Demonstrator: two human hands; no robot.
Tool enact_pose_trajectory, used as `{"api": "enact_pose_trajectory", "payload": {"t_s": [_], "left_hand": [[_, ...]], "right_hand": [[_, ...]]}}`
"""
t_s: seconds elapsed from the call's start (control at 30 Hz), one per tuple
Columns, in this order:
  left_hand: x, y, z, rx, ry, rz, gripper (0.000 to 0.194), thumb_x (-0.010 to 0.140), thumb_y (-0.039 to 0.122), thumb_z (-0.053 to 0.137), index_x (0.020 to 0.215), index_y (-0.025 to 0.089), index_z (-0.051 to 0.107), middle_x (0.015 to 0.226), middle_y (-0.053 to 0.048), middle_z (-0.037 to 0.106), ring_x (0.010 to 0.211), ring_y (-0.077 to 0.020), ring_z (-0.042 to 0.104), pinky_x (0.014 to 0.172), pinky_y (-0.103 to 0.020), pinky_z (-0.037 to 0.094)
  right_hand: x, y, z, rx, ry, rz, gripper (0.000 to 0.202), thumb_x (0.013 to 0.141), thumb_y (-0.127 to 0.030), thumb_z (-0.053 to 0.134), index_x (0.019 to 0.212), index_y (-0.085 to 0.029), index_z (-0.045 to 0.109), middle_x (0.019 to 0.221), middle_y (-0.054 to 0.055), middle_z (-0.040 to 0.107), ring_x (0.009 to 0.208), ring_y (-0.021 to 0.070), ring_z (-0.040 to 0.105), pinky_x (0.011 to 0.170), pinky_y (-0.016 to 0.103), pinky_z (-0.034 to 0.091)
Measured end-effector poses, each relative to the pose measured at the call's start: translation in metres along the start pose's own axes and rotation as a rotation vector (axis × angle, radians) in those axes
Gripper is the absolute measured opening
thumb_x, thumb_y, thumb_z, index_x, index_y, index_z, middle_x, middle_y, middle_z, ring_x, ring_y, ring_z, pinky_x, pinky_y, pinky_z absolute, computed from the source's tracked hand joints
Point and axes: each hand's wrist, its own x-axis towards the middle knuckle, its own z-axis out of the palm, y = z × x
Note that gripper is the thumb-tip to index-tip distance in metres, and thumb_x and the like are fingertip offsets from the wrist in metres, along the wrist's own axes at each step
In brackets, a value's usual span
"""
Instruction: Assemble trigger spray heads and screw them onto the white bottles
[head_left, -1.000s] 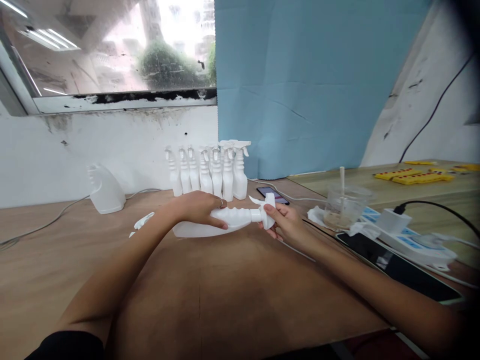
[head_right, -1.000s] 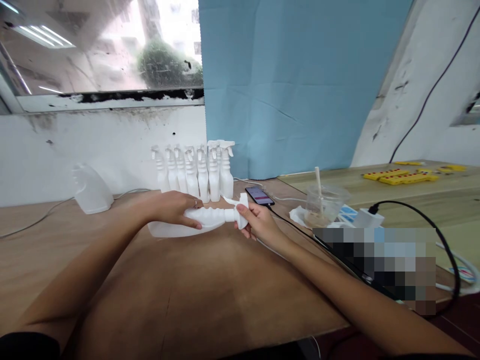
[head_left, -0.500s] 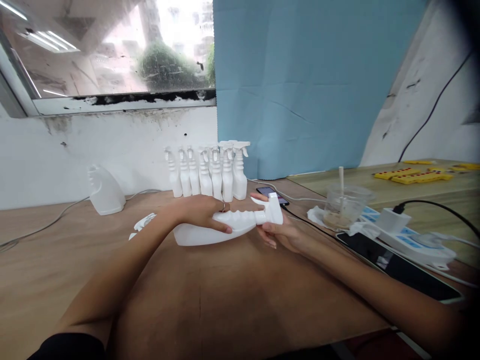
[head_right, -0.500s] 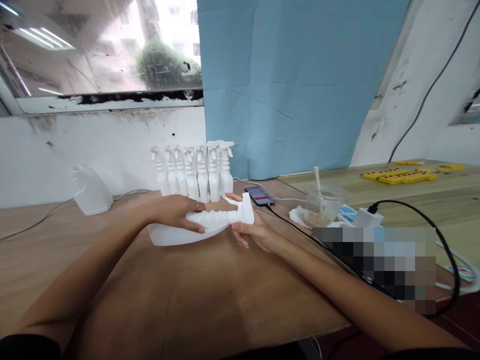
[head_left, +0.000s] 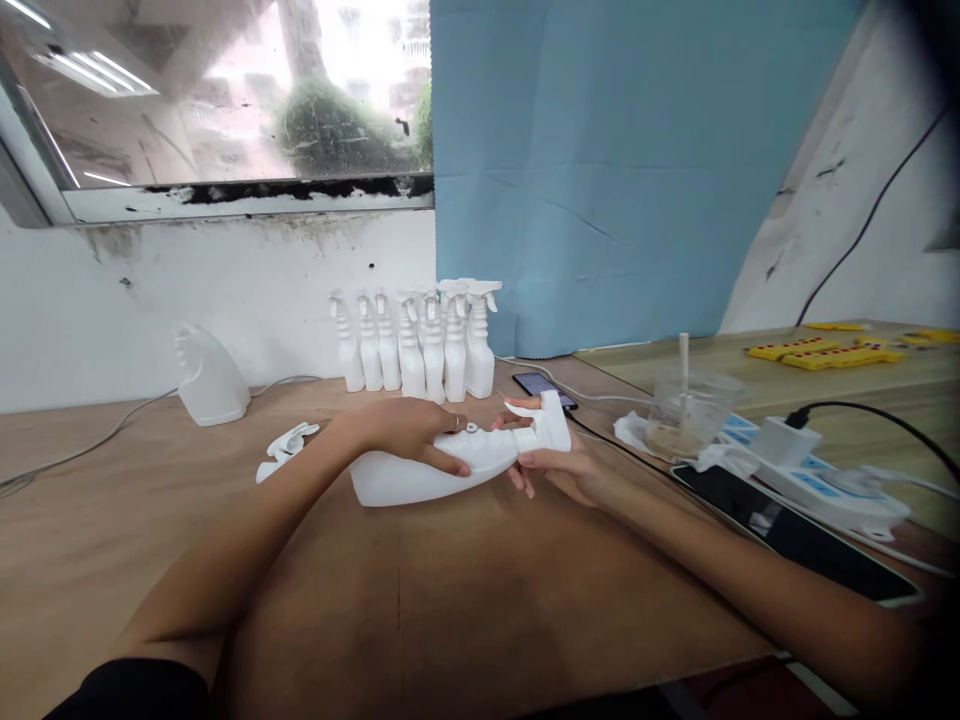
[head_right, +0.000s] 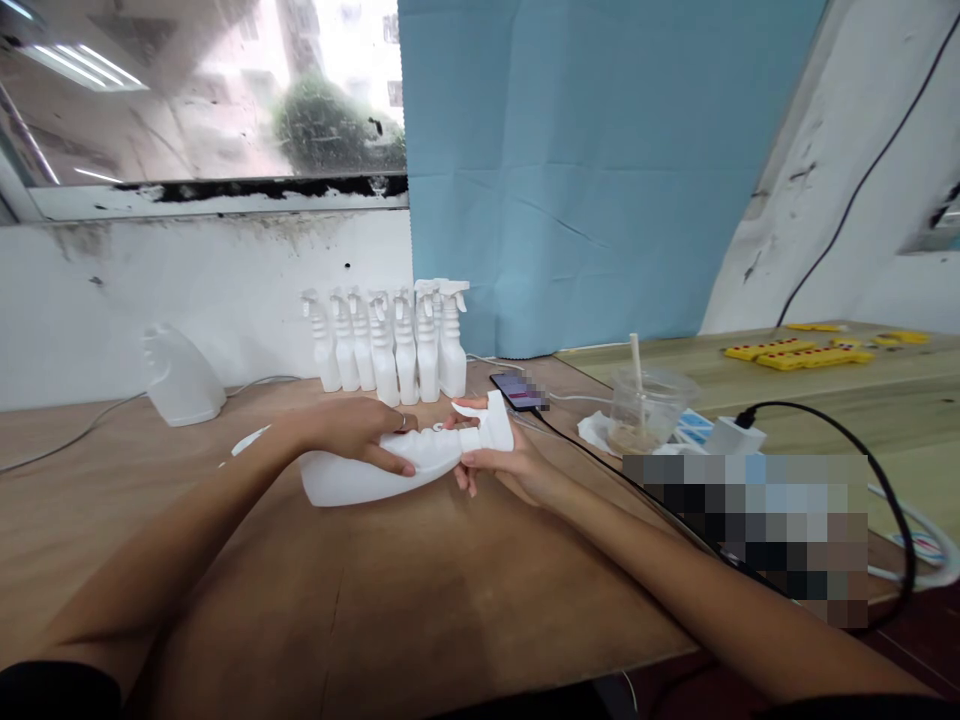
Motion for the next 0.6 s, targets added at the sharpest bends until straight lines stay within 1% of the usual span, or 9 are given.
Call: {"api": "enact_pose_trajectory", "payload": {"t_s": [0.1, 0.2, 0.27, 0.37, 0.43, 0.5, 0.57, 0.6], "left_hand": [[0.0, -0.001, 0.0, -0.012, 0.0, -0.005, 0.064, 0.081, 0.07, 0.046, 0.123, 0.023, 0.054, 0.098, -0.007, 0.066, 0.079, -0.0209, 0.059, 0.062, -0.025, 0.034], [0.0, -0.002, 0.001, 0.002, 0.005, -0.02, 0.068, 0.08, 0.071, 0.046, 0.126, 0.021, 0.053, 0.098, -0.008, 0.066, 0.081, -0.022, 0.059, 0.063, -0.026, 0.035], [0.001, -0.002, 0.002, 0.007, 0.002, -0.021, 0.07, 0.08, 0.072, 0.045, 0.126, 0.021, 0.053, 0.096, -0.008, 0.067, 0.081, -0.0223, 0.06, 0.065, -0.026, 0.036], [0.003, -0.001, 0.005, -0.022, -0.024, 0.002, 0.07, 0.08, 0.073, 0.043, 0.126, 0.021, 0.053, 0.1, -0.008, 0.067, 0.083, -0.022, 0.06, 0.066, -0.026, 0.037], [0.005, 0.002, 0.008, -0.034, -0.043, 0.009, 0.071, 0.079, 0.075, 0.042, 0.121, 0.019, 0.056, 0.101, -0.008, 0.066, 0.082, -0.0216, 0.06, 0.064, -0.026, 0.038], [0.007, 0.005, 0.01, -0.029, -0.054, 0.012, 0.07, 0.078, 0.076, 0.042, 0.114, 0.018, 0.059, 0.098, -0.008, 0.067, 0.078, -0.0211, 0.06, 0.061, -0.026, 0.037], [0.007, 0.007, 0.01, -0.015, -0.049, 0.022, 0.069, 0.079, 0.075, 0.041, 0.112, 0.018, 0.06, 0.096, -0.008, 0.067, 0.076, -0.0209, 0.06, 0.061, -0.027, 0.037], [0.007, 0.008, 0.01, -0.008, -0.043, 0.025, 0.069, 0.079, 0.075, 0.041, 0.113, 0.019, 0.059, 0.096, -0.008, 0.067, 0.076, -0.021, 0.06, 0.061, -0.027, 0.037]], "right_hand": [[-0.001, 0.001, 0.002, 0.048, 0.035, 0.021, 0.053, 0.074, -0.015, 0.066, 0.124, -0.025, 0.048, 0.113, 0.009, 0.059, 0.057, 0.0144, 0.059, 0.046, 0.029, 0.047], [-0.001, 0.002, 0.005, 0.141, 0.109, 0.084, 0.051, 0.071, -0.012, 0.066, 0.119, -0.022, 0.053, 0.093, 0.006, 0.063, 0.053, 0.0099, 0.05, 0.047, 0.026, 0.045], [0.0, 0.001, 0.007, 0.181, 0.146, 0.126, 0.051, 0.067, -0.009, 0.067, 0.115, -0.02, 0.056, 0.084, 0.004, 0.063, 0.049, 0.0073, 0.042, 0.044, 0.023, 0.04], [0.0, 0.0, 0.006, 0.168, 0.182, 0.154, 0.05, 0.061, -0.009, 0.066, 0.11, -0.018, 0.059, 0.079, 0.004, 0.063, 0.044, 0.0056, 0.034, 0.037, 0.02, 0.029], [-0.001, -0.001, 0.004, 0.153, 0.197, 0.158, 0.048, 0.058, -0.01, 0.063, 0.105, -0.017, 0.061, 0.073, 0.004, 0.063, 0.04, 0.0055, 0.031, 0.034, 0.02, 0.023], [-0.002, -0.001, 0.002, 0.152, 0.196, 0.171, 0.046, 0.056, -0.011, 0.06, 0.102, -0.015, 0.062, 0.064, 0.002, 0.06, 0.037, 0.006, 0.03, 0.032, 0.02, 0.02], [-0.003, -0.002, 0.002, 0.15, 0.193, 0.18, 0.046, 0.055, -0.011, 0.058, 0.101, -0.014, 0.062, 0.059, 0.001, 0.057, 0.035, 0.0073, 0.032, 0.031, 0.021, 0.021], [-0.003, -0.003, 0.003, 0.144, 0.193, 0.176, 0.048, 0.055, -0.011, 0.059, 0.102, -0.014, 0.061, 0.061, 0.002, 0.058, 0.036, 0.0081, 0.035, 0.031, 0.021, 0.022]]}}
